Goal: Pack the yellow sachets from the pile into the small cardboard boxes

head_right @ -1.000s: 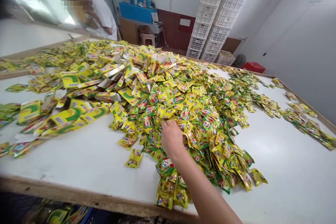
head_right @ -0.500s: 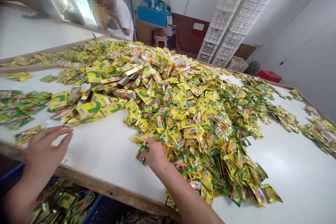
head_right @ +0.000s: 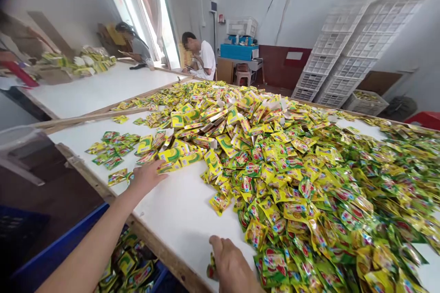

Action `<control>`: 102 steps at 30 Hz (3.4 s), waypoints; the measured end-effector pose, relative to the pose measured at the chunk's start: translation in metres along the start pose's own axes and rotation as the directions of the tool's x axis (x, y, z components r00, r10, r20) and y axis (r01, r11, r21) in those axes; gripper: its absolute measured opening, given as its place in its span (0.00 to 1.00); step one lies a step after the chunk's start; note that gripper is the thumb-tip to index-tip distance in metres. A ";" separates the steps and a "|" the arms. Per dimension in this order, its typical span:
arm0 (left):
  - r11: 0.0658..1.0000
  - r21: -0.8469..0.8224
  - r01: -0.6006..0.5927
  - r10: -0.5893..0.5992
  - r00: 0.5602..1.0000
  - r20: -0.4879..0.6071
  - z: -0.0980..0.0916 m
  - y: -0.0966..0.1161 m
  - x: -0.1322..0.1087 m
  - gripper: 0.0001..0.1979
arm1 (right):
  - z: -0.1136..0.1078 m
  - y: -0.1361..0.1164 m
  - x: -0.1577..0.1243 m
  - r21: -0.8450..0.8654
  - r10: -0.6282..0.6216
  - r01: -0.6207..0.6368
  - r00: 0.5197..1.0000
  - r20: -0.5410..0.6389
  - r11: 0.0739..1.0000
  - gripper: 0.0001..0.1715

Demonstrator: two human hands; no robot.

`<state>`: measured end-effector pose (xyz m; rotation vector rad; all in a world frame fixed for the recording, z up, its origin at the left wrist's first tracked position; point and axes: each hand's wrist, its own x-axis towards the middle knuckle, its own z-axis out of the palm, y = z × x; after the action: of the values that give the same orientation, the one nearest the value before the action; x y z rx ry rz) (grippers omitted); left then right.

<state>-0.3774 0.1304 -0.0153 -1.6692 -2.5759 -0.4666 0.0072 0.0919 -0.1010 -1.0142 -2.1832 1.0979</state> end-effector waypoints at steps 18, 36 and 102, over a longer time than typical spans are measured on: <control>0.944 -0.313 0.107 -0.080 0.992 0.098 0.061 0.140 -0.130 0.19 | -0.076 0.014 0.006 0.465 0.435 -0.271 0.852 -0.291 0.843 0.16; 0.413 -0.813 0.410 0.304 0.779 0.548 0.058 0.214 -0.172 0.17 | -0.113 -0.015 0.007 0.318 0.217 -0.051 0.830 -0.513 0.947 0.10; 0.471 -0.864 -0.177 0.555 0.821 0.134 0.070 0.227 -0.197 0.13 | -0.118 -0.020 -0.079 -0.071 -0.109 0.101 0.988 -0.113 0.992 0.21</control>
<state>-0.0814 0.0598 -0.0678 -2.8103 -2.1275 -1.6689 0.1282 0.0758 -0.0259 -0.9546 -2.1643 0.9032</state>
